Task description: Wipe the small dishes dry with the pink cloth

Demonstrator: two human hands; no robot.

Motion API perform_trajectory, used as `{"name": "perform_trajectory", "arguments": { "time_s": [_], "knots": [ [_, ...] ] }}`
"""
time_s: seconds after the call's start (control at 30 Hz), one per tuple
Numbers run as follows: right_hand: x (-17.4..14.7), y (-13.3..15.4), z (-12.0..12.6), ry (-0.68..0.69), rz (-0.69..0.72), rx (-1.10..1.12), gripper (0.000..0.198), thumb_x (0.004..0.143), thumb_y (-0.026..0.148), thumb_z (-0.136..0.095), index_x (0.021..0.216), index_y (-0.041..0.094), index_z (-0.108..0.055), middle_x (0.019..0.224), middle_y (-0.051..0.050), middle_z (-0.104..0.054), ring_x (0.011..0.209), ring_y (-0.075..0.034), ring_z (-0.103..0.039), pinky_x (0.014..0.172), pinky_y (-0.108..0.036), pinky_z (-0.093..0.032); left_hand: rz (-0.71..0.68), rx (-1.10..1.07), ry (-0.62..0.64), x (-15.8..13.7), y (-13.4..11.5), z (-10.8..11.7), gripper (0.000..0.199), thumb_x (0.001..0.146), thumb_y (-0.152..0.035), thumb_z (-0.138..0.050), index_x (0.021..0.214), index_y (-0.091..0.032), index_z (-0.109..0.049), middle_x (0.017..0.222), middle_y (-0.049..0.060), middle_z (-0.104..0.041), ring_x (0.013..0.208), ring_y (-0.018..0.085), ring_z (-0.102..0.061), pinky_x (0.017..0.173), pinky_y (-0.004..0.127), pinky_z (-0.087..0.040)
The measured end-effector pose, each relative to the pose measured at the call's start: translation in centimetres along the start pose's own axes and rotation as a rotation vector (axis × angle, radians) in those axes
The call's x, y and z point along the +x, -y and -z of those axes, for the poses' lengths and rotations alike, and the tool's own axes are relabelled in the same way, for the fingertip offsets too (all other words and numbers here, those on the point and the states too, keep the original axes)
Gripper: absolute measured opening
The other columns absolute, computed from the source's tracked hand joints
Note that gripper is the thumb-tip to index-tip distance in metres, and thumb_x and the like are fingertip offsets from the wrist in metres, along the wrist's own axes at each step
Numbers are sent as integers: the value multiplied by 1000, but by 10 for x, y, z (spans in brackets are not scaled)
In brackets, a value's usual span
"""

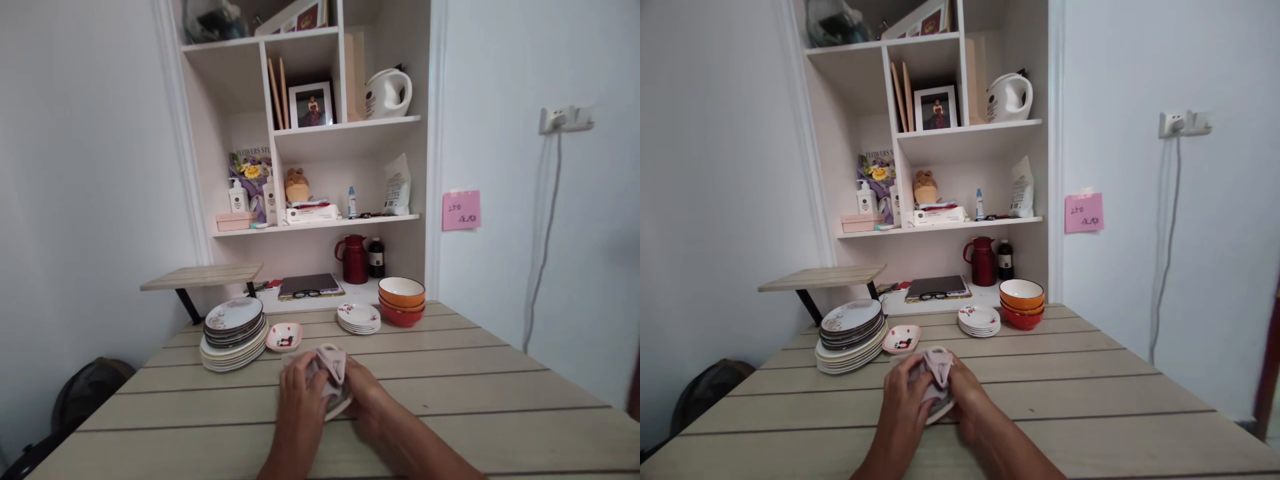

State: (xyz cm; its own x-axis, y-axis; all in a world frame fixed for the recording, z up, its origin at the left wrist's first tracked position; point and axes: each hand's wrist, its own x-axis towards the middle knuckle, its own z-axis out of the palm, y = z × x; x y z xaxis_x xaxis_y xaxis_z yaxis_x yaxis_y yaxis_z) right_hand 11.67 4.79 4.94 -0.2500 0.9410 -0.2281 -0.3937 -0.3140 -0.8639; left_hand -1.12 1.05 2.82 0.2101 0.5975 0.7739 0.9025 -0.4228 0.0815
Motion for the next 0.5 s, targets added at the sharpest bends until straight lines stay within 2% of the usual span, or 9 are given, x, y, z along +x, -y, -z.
{"name": "perform_trajectory", "arguments": {
  "time_s": [0.13, 0.27, 0.37, 0.5],
  "knots": [
    [-1, 5, -1, -6, -46, 18, 18, 78, 36, -59, 87, 20, -63, 66, -1, -67, 53, -14, -60, 49, -24, -45, -13, -1, -57, -5, 6, -5, 64, 66, -1, -67, 124, -25, -55, 137, 10, -47, 124, 27, -49, 99, 44, -46],
    [-2, 5, 2, 3, -13, -19, 18, 78, 36, -61, 89, 22, -62, 65, 1, -65, 54, -15, -59, 53, -28, -48, -100, 79, 72, -7, 11, -11, 71, 67, 0, -65, 130, -31, -52, 127, 6, -59, 114, 25, -58, 95, 41, -50],
    [-2, 4, 5, 22, 59, -15, 22, 76, 41, -66, 86, 23, -61, 64, 3, -62, 55, -14, -56, 54, -28, -46, -55, 137, 167, -8, 10, -15, 64, 71, -1, -62, 129, -27, -54, 116, 5, -67, 105, 24, -64, 91, 39, -53],
    [2, 1, 8, 88, 239, 10, 34, 68, 51, -73, 81, 22, -61, 69, 3, -63, 64, -15, -57, 59, -26, -45, 32, 77, 259, -10, 3, -15, 60, 75, 1, -56, 130, -22, -54, 119, 6, -68, 106, 21, -65, 88, 31, -54]
  ]
}}
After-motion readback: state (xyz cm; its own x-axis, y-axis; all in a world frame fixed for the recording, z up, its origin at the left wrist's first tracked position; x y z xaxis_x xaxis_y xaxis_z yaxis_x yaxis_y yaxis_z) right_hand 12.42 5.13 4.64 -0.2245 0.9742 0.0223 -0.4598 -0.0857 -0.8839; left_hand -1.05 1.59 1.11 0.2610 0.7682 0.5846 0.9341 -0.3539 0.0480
